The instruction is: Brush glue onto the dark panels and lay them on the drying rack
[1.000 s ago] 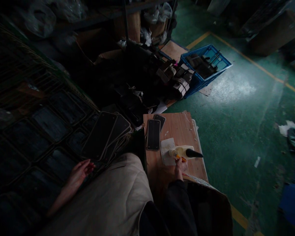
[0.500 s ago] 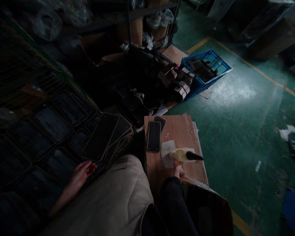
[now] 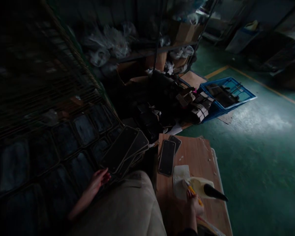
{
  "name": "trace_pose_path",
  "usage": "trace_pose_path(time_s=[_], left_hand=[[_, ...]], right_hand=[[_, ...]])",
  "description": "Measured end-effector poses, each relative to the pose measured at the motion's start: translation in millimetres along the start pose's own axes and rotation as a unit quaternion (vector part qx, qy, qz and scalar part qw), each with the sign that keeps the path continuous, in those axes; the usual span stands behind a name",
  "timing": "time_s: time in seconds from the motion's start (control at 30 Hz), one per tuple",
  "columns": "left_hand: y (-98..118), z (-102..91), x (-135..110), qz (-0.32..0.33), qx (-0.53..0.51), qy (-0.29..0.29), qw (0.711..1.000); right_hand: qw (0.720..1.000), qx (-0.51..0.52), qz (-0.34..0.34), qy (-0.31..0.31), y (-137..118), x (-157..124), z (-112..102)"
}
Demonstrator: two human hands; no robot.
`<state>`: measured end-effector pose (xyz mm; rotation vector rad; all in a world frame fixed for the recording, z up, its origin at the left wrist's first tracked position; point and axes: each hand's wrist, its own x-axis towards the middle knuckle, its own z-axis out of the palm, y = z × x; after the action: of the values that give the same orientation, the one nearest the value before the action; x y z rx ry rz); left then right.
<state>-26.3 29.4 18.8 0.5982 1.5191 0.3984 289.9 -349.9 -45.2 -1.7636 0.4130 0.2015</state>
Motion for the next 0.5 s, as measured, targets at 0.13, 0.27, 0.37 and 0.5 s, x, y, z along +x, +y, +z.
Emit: trace_pose_path(time_s=[0.13,0.27,0.37,0.5], left_hand=[[2.1,5.8,2.5,0.029,0.009,0.015,0.999],[1.3,6.3,8.4,0.082,0.035,0.013,0.996],[1.9,5.9,13.1,0.105,0.074,0.011,0.992],[3.6,3.8,15.7,0.091,0.094,-0.004,0.991]], right_hand=[[0.998,0.057,-0.013,0.029,-42.4,-9.5,48.6],[0.985,0.051,-0.101,-0.132,-110.9,-51.4,123.1],[0.944,-0.021,-0.200,-0.261,-146.9,-87.1,183.6],[0.813,-0.159,-0.383,-0.409,-167.3,-119.1,246.9]])
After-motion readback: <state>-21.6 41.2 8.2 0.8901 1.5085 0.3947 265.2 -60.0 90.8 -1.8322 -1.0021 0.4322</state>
